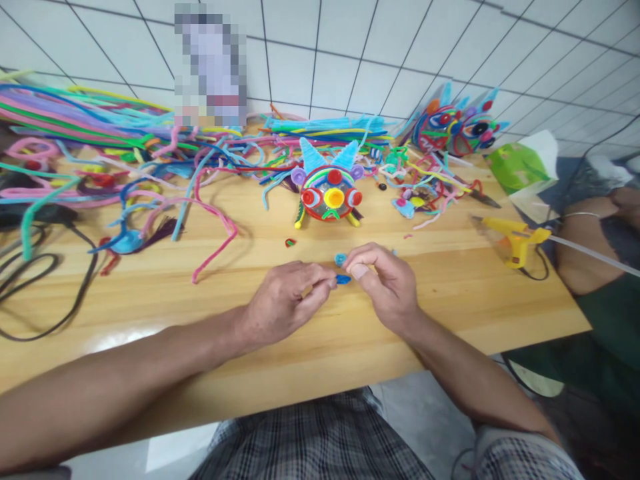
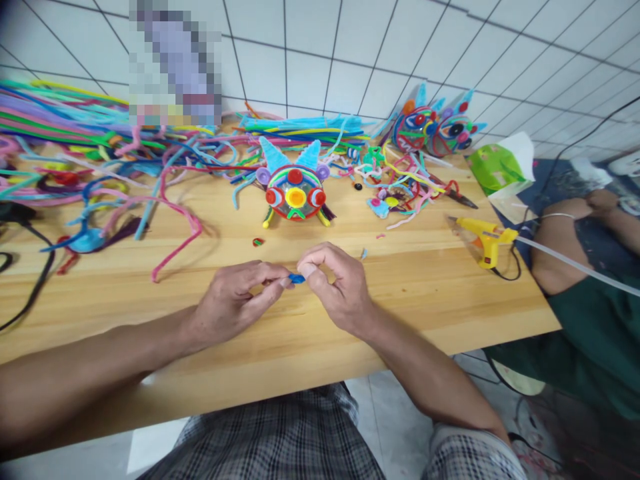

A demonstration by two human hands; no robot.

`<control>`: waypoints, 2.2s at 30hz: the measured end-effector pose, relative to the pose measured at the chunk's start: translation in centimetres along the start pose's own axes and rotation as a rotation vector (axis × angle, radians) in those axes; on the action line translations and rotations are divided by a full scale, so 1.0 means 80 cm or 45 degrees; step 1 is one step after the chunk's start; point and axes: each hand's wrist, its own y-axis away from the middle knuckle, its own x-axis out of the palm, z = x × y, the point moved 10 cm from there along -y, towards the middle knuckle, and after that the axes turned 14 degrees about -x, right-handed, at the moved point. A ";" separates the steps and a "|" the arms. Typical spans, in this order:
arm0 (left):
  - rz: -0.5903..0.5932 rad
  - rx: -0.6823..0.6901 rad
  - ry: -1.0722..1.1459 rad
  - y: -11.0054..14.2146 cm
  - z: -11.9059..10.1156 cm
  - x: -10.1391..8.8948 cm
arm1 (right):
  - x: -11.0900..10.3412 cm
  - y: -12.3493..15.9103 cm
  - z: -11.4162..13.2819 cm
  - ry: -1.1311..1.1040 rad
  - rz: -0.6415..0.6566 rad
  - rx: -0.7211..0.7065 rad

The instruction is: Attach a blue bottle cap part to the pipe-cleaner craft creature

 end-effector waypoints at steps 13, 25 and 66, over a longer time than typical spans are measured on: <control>0.002 -0.006 -0.005 0.000 0.000 0.000 | -0.001 -0.004 0.012 0.142 0.028 -0.079; -0.009 0.001 -0.015 0.000 -0.001 -0.001 | -0.004 -0.003 0.013 0.091 -0.030 -0.089; -0.070 0.039 -0.033 0.000 -0.003 -0.004 | 0.000 -0.001 0.008 0.074 0.017 -0.039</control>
